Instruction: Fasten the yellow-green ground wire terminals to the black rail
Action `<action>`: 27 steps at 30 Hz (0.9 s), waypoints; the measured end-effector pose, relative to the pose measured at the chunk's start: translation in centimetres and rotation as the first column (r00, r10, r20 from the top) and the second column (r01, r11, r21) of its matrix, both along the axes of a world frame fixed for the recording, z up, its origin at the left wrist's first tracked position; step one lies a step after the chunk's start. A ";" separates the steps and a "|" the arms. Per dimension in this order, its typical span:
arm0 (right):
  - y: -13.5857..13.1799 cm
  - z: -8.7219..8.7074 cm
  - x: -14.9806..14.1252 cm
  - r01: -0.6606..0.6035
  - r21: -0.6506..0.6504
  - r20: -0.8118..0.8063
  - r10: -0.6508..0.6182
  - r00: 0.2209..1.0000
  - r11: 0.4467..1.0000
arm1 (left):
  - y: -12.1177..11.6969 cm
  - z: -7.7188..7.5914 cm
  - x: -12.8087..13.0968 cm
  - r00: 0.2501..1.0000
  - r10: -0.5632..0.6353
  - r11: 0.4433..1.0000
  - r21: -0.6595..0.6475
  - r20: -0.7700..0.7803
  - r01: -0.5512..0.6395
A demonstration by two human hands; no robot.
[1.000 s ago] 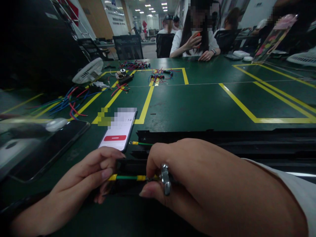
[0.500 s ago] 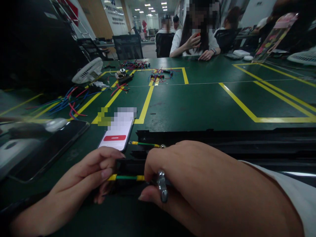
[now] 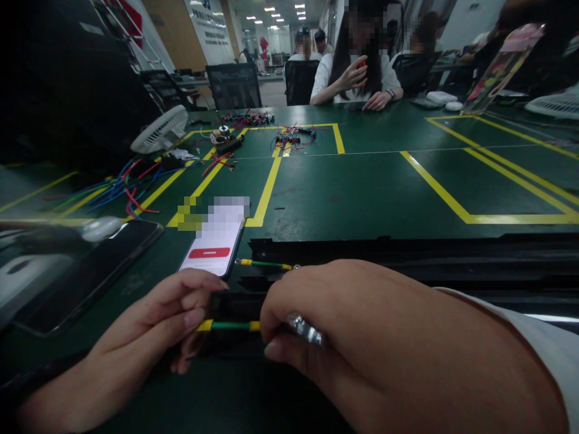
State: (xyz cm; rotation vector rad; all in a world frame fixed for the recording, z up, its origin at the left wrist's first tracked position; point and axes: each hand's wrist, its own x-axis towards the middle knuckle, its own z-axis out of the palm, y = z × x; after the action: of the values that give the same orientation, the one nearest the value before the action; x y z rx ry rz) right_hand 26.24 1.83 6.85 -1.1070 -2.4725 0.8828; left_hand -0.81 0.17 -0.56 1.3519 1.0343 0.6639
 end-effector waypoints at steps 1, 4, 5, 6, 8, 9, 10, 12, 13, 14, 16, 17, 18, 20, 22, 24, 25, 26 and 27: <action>0.1 -0.1 0.0 -0.024 -0.001 -0.020 0.024 1.000 1.000 | 0.0 0.0 0.0 1.000 -0.001 1.000 -0.002 -0.001 0.001; 0.5 -0.3 0.4 -0.033 0.017 -0.040 0.034 0.999 0.999 | 0.0 0.0 0.0 1.000 0.005 1.000 0.004 -0.008 -0.005; 0.5 -0.4 0.6 -0.026 0.040 -0.054 0.028 0.998 0.999 | 0.0 0.1 0.0 1.000 0.009 1.000 0.006 -0.006 -0.009; 0.5 -0.6 0.9 0.001 0.085 -0.066 0.004 0.998 0.996 | -0.1 0.1 0.0 1.000 0.010 1.000 0.006 -0.002 -0.010; 0.4 -1.0 1.4 0.016 0.180 -0.111 0.004 0.994 0.984 | -0.1 0.1 0.0 1.000 0.011 1.000 0.003 0.001 -0.011; 0.2 -1.2 1.7 0.040 0.211 -0.113 -0.017 0.993 0.977 | 0.0 0.1 0.0 1.000 0.013 1.000 0.003 0.000 -0.013; 0.1 -1.4 1.8 0.062 0.255 -0.125 -0.031 0.992 0.965 | 0.0 0.0 0.0 1.000 0.012 1.000 0.003 0.000 -0.012; -0.2 -1.5 1.7 0.083 0.298 -0.126 -0.047 0.991 0.951 | 0.0 0.0 0.0 1.000 0.007 1.000 0.004 -0.001 -0.007; -0.3 -1.4 1.5 0.085 0.311 -0.137 -0.043 0.990 0.947 | 0.0 0.0 0.0 1.000 0.002 1.000 0.005 0.000 -0.002; -0.4 -1.2 1.2 0.075 0.302 -0.133 -0.036 0.991 0.950 | 0.1 -0.1 0.0 1.000 -0.003 1.000 0.003 0.003 0.003; -0.3 -0.6 0.5 0.067 0.262 -0.117 -0.037 0.992 0.963 | 0.1 -0.1 0.0 1.000 -0.004 1.000 0.001 0.007 0.004; -0.2 -0.3 0.2 0.068 0.215 -0.057 -0.058 0.997 0.974 | 0.1 -0.1 0.0 1.000 0.000 1.000 0.001 0.010 0.000; -0.1 0.0 -0.1 0.080 0.192 -0.038 -0.074 0.997 0.978 | 0.1 -0.1 0.1 1.000 0.005 1.000 -0.002 0.014 -0.005; 0.1 0.2 -0.4 0.074 0.147 -0.016 -0.072 0.997 0.986 | 0.1 -0.1 0.2 1.000 0.012 1.000 -0.005 0.022 -0.012; 0.2 0.0 -0.4 0.060 0.144 -0.028 -0.056 0.998 0.988 | 0.1 -0.1 0.2 1.000 0.016 1.000 -0.011 0.026 -0.016; 0.2 -0.3 -0.4 0.053 0.163 -0.025 -0.050 0.998 0.985 | 0.1 -0.1 0.2 1.000 0.012 1.000 -0.013 0.024 -0.012; 0.2 -0.5 -0.4 0.052 0.173 -0.018 -0.049 0.999 0.984 | 0.1 -0.1 0.2 1.000 0.011 1.000 -0.011 0.023 -0.011; 0.2 -0.7 -0.3 0.050 0.186 -0.013 -0.048 0.999 0.981 | 0.0 -0.1 0.2 1.000 0.009 1.000 -0.009 0.022 -0.009; 0.1 -0.8 -0.3 0.048 0.199 -0.007 -0.048 0.999 0.979 | 0.0 -0.1 0.1 1.000 0.008 1.000 -0.007 0.022 -0.008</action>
State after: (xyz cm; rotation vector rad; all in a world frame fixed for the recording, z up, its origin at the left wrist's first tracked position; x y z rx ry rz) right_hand 25.90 1.94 6.10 -1.0897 -2.4576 0.6070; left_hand -0.70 0.19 -0.68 1.3319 1.0236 0.6792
